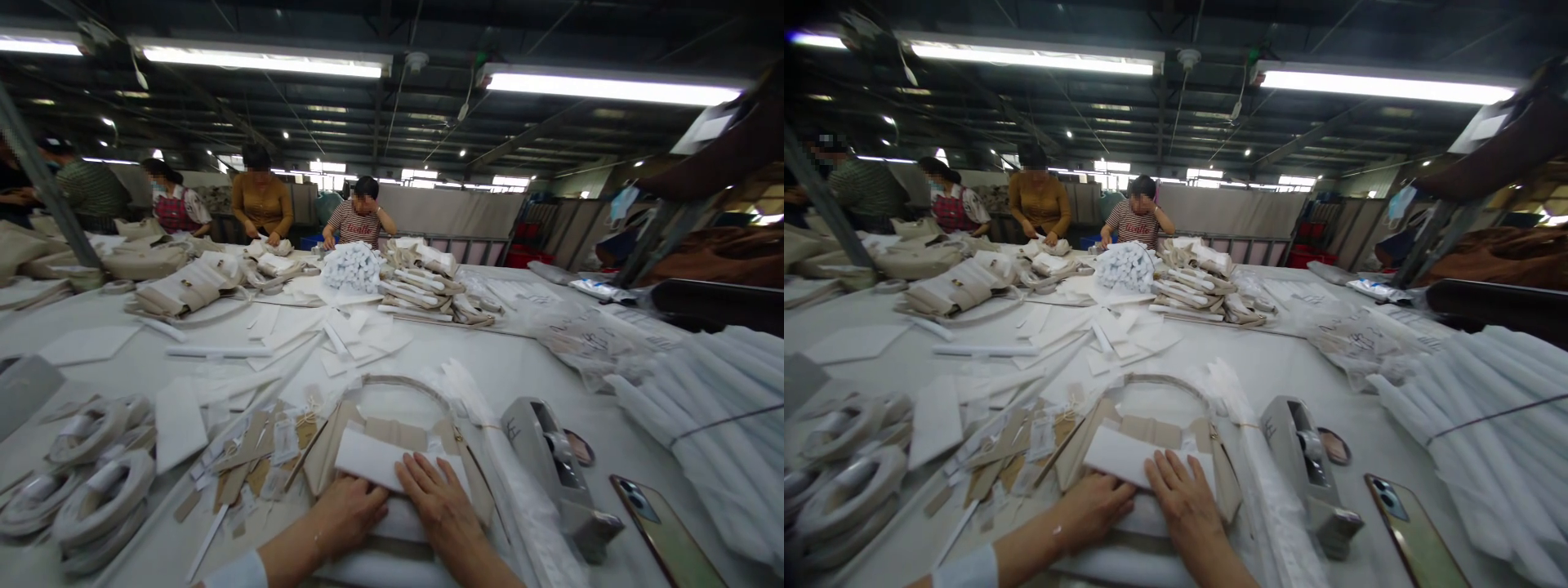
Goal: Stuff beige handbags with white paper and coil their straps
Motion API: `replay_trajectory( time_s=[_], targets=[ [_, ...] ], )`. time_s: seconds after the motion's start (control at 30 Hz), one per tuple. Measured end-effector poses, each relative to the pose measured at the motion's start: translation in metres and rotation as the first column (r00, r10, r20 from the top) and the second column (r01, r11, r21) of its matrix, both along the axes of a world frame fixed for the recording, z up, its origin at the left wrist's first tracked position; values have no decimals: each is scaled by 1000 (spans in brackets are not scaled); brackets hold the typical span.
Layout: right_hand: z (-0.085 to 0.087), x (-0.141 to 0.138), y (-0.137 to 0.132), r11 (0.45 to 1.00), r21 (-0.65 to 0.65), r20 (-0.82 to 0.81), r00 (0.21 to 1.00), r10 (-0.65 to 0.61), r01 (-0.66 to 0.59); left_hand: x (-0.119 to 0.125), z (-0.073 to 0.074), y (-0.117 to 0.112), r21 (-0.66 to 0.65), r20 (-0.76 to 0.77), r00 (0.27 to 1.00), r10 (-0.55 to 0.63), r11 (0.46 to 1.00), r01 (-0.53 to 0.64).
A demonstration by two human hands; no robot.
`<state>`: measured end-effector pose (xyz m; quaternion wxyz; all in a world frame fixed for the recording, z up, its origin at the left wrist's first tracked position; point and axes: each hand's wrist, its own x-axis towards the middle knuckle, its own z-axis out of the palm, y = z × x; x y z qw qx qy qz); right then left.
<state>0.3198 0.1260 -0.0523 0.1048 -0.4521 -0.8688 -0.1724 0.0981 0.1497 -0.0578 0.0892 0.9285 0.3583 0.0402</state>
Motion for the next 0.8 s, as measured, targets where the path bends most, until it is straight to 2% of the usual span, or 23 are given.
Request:
replay_trajectory(
  time_s=[0.17,0.23,0.33,0.43,0.53,0.6,0.7,0.77,0.8],
  targets=[
    [7,3,2,996,-89,7,1000,17,-16,-3,-2,1,-11,10,1000,-6,1000,6],
    [6,1,0,993,-116,-3,1000,-15,15,-5,-6,-1,55,82,996,-28,998,24],
    [2,-1,-3,989,-137,-9,998,-62,60,-9,-5,-9,231,186,974,-129,969,84],
    [-4,-3,-5,989,-132,-8,997,-74,72,-5,14,-14,348,201,961,-191,931,113],
    [-12,-6,-5,989,-130,-6,997,-78,76,9,40,-6,309,189,959,-209,940,144],
    [-13,-9,-6,984,-155,-33,995,-92,86,22,46,6,238,153,957,-246,949,206],
    [-3,-11,-10,966,-255,-172,980,-97,51,36,29,25,83,37,970,-241,968,238],
    [13,-7,-11,936,-352,-314,944,-97,-20,40,11,31,11,-4,981,-193,981,193],
    [23,-3,-10,920,-391,-390,911,-136,-31,41,4,31,3,-5,986,-168,986,168]
  ],
)
